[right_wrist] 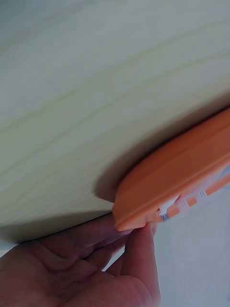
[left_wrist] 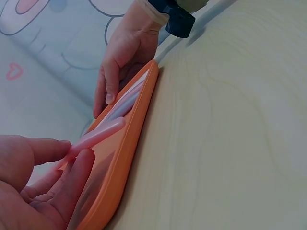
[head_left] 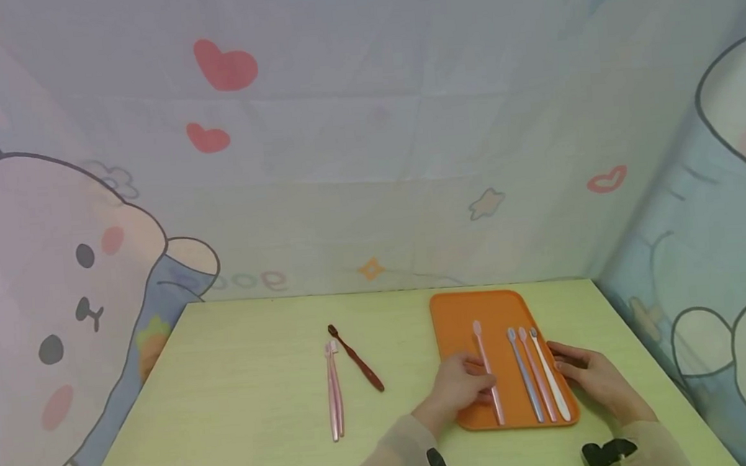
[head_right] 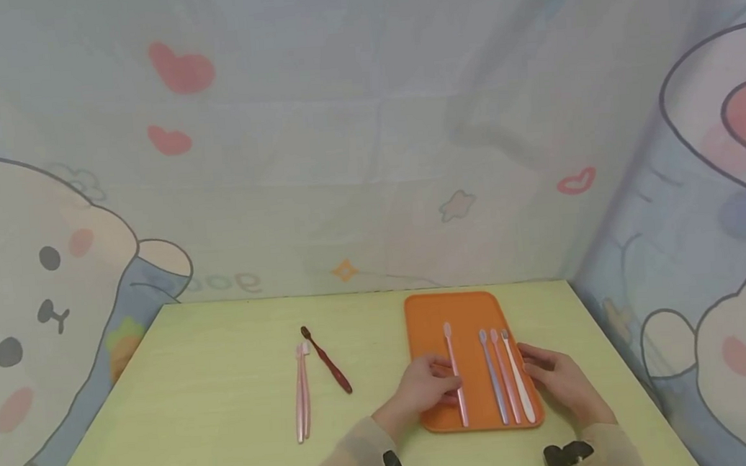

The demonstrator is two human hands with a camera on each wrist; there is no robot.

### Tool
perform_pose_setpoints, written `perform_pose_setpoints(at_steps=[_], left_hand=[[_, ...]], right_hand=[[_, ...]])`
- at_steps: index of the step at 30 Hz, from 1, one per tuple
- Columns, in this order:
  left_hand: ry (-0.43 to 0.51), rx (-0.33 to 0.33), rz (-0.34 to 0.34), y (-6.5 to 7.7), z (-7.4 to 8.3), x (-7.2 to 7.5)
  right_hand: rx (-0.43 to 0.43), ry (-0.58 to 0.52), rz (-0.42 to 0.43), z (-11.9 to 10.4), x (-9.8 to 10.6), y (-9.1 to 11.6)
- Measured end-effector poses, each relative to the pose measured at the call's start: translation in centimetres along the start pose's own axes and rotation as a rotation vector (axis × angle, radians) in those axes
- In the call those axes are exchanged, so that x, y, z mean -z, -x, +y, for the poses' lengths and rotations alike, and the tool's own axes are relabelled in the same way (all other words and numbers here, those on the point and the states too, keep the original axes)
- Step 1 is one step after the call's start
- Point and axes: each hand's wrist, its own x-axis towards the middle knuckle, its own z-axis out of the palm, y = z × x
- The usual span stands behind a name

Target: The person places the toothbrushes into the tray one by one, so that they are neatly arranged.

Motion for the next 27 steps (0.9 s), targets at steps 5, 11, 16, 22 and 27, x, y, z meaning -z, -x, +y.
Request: perform_pose_setpoints(at_steps=[5, 11, 16, 22, 27], left_hand=[[-0.002, 0.002, 0.031, -0.3, 0.1, -0.4], [-0.001, -0.005, 0.039, -0.7, 0.1, -1.7], [0.002, -0.001, 0.045, -0.7, 0.2, -2.7], [-0.026, 0.012, 0.046, -0.4, 0.7, -3.3], [-0.048, 0.012, 0.050, -0.4, 0.8, -3.7]], right_hand=[[0.005, 0.013, 0.003, 0.0, 0.0, 0.0], [0.009, 0.011, -0.006, 0.2, 0.2, 0.1], [0.021, 0.013, -0.002, 0.3, 0.3, -0.1], [0.011, 0.006, 0.001, 0.2, 0.1, 0.0], [0.014, 0.005, -0.004, 0.2, 0.1, 0.1]])
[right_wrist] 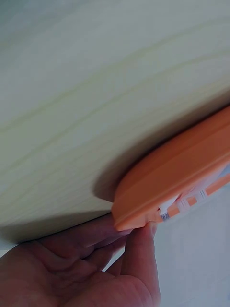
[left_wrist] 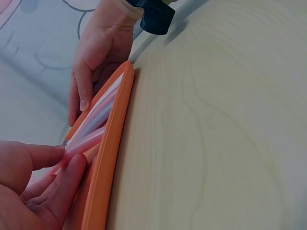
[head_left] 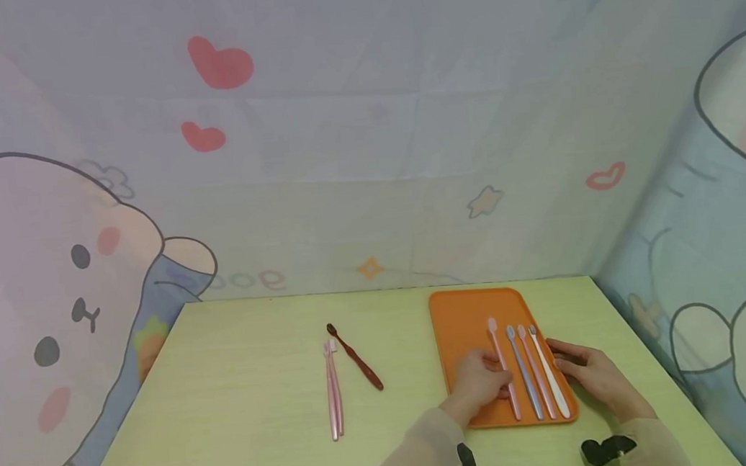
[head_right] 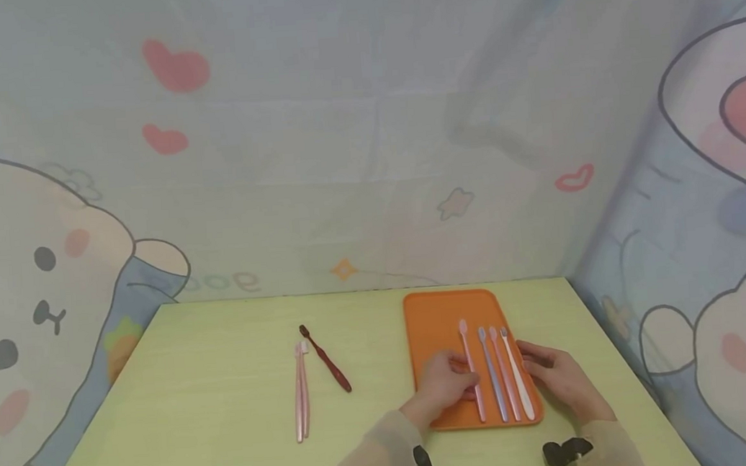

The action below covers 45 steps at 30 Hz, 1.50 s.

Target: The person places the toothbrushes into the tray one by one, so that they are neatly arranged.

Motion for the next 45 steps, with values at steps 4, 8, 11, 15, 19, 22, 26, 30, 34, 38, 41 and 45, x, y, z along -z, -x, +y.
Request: perform_pose_setpoints(at_steps=[4, 8, 11, 15, 19, 22, 26, 30, 34, 38, 41, 45], left_hand=[[-0.011, -0.011, 0.008, -0.1, -0.1, -0.2], [-0.010, -0.010, 0.011, 0.2, 0.2, -0.5], [-0.012, -0.008, 0.009, 0.5, 0.5, -0.7], [-0.041, -0.013, 0.010, 0.7, 0.5, -0.8], [-0.082, -0.014, 0.017, 0.5, 0.3, -0.9], [-0.115, -0.015, 0.026, 0.2, 0.1, -0.9], [-0.153, -0.023, 0.038, -0.1, -0.1, -1.0], [-0.169, -0.035, 0.039, -0.1, -0.4, -1.1], [-0.183, -0.038, 0.046, 0.0, -0.5, -1.2], [-0.221, -0.042, 0.058, 0.2, -0.3, -1.3], [-0.249, -0.054, 0.065, 0.4, 0.0, -1.4], [-0.260, -0.063, 0.075, 0.6, 0.2, -1.6]], right_hand=[[0.001, -0.008, 0.004, 0.1, 0.1, 0.0], [-0.005, -0.004, 0.013, 0.2, 0.0, 0.0], [0.002, 0.008, 0.011, 0.3, -0.1, 0.1], [0.014, 0.008, 0.001, 0.3, -0.2, 0.1], [0.000, 0.002, 0.019, 0.4, -0.2, 0.1], [0.004, 0.004, 0.020, 0.4, -0.2, 0.0], [0.008, 0.003, 0.010, 0.5, -0.2, -0.2], [0.005, 0.019, 0.013, 0.5, -0.2, -0.2], [0.009, 0.037, 0.017, 0.3, -0.2, -0.1], [0.012, 0.053, 0.025, 0.1, 0.0, -0.1], [0.019, 0.076, 0.023, 0.0, 0.1, 0.0], [0.021, 0.076, 0.025, 0.0, 0.1, 0.0]])
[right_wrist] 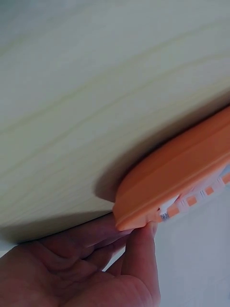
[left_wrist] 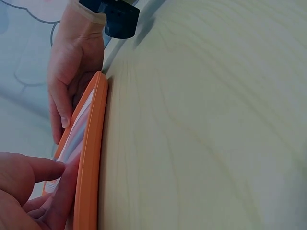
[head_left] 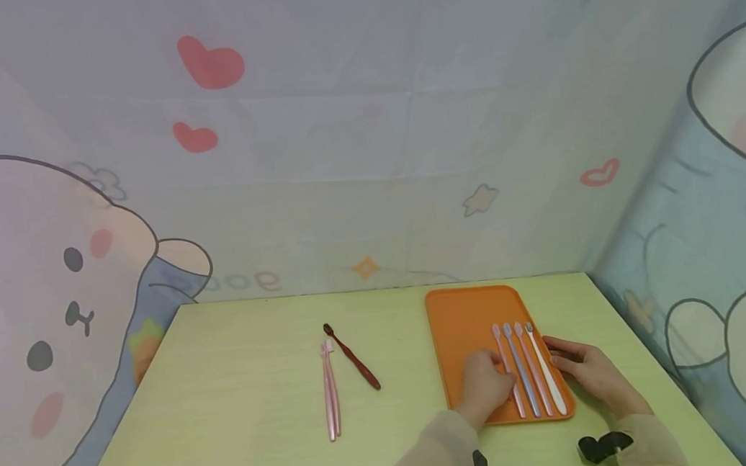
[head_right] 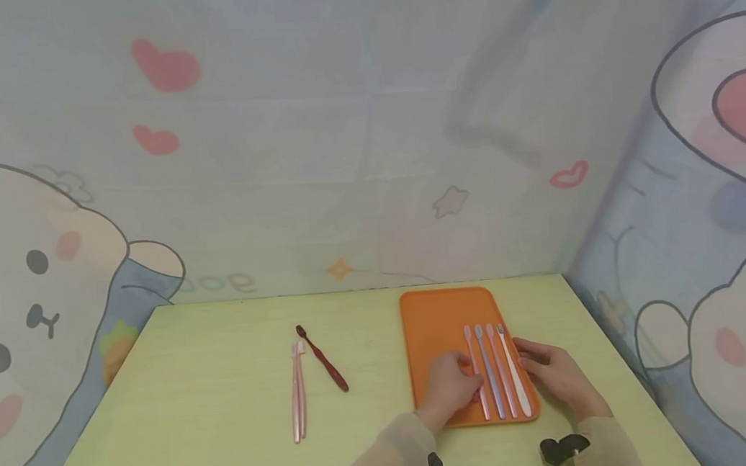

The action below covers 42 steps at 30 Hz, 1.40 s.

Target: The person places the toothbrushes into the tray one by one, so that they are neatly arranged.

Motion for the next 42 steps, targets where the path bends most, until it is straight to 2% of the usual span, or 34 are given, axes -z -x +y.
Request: perform_pose_setpoints(at_steps=[4, 11, 16, 22, 29, 36, 42], left_hand=[[-0.004, 0.012, 0.013, -0.1, 0.0, -0.2], [-0.101, -0.012, 0.046, -0.2, 0.0, -0.3], [-0.119, -0.017, 0.057, -0.2, -0.2, -0.3], [-0.086, -0.003, 0.052, -0.3, -0.2, -0.3], [0.032, 0.023, 0.020, -0.3, -0.5, -0.2], [0.061, 0.035, 0.011, -0.2, -0.6, 0.5], [0.103, 0.037, 0.003, -0.6, -0.9, 1.1]], right_hand=[[0.003, -0.003, -0.001, 0.0, 0.1, 0.0], [-0.004, -0.067, -0.021, 0.0, -0.1, 0.1], [-0.029, -0.069, -0.016, -0.1, -0.2, 0.2], [-0.019, -0.069, -0.018, 0.0, -0.1, 0.0], [-0.026, -0.083, -0.033, -0.1, -0.1, 0.1], [-0.045, -0.100, -0.023, 0.0, -0.2, 0.0], [-0.029, -0.051, -0.016, -0.2, -0.1, 0.1]])
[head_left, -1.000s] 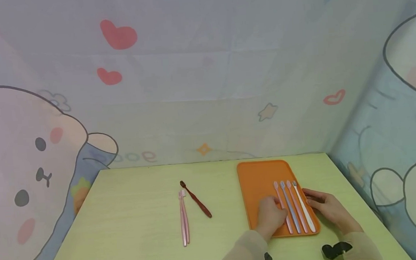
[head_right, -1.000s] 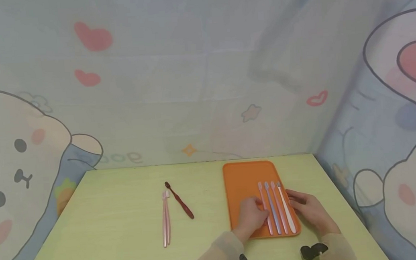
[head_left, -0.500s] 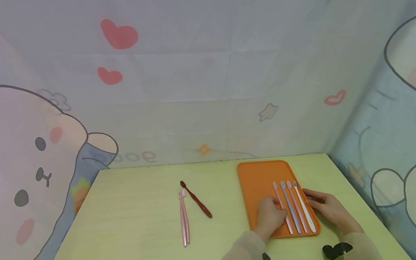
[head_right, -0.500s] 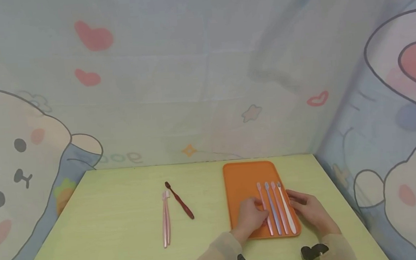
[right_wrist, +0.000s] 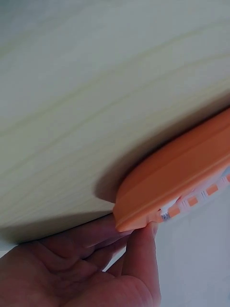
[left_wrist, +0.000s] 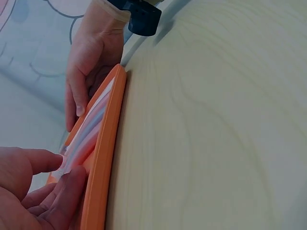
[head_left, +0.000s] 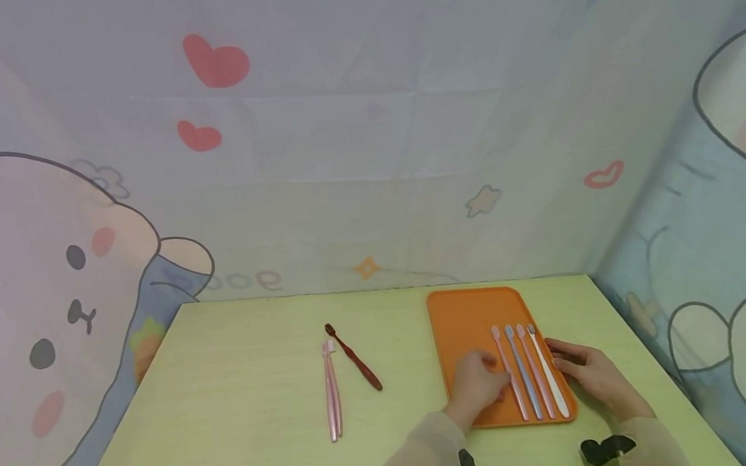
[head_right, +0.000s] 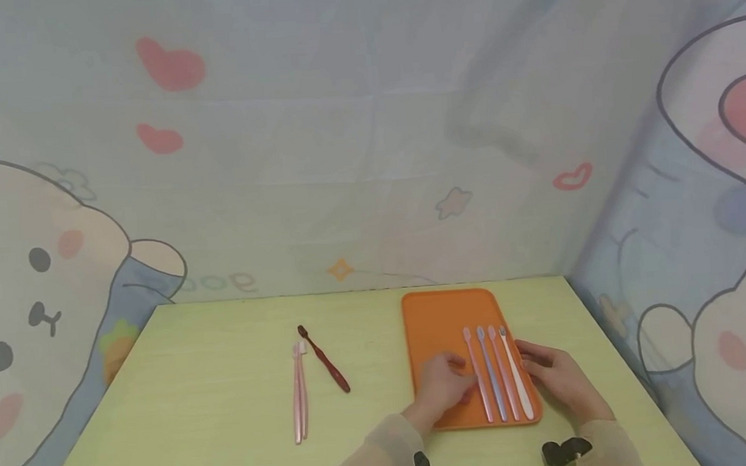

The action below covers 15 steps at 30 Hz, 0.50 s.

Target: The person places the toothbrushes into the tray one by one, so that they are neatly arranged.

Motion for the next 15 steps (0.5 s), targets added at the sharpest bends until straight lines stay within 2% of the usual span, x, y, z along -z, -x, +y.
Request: perform_pose_setpoints(at_steps=[5, 11, 15], left_hand=[[0.024, -0.010, 0.001, 0.0, 0.1, 0.8], [0.045, -0.018, 0.004, 0.0, 0.3, 1.9], [0.037, -0.050, 0.011, -0.4, 0.0, 2.8]], right_hand=[[0.013, -0.007, -0.001, -0.1, -0.1, 0.1], [-0.014, -0.041, -0.005, 0.1, -0.2, 0.0], [-0.008, -0.027, 0.002, 0.2, -0.2, 0.0]])
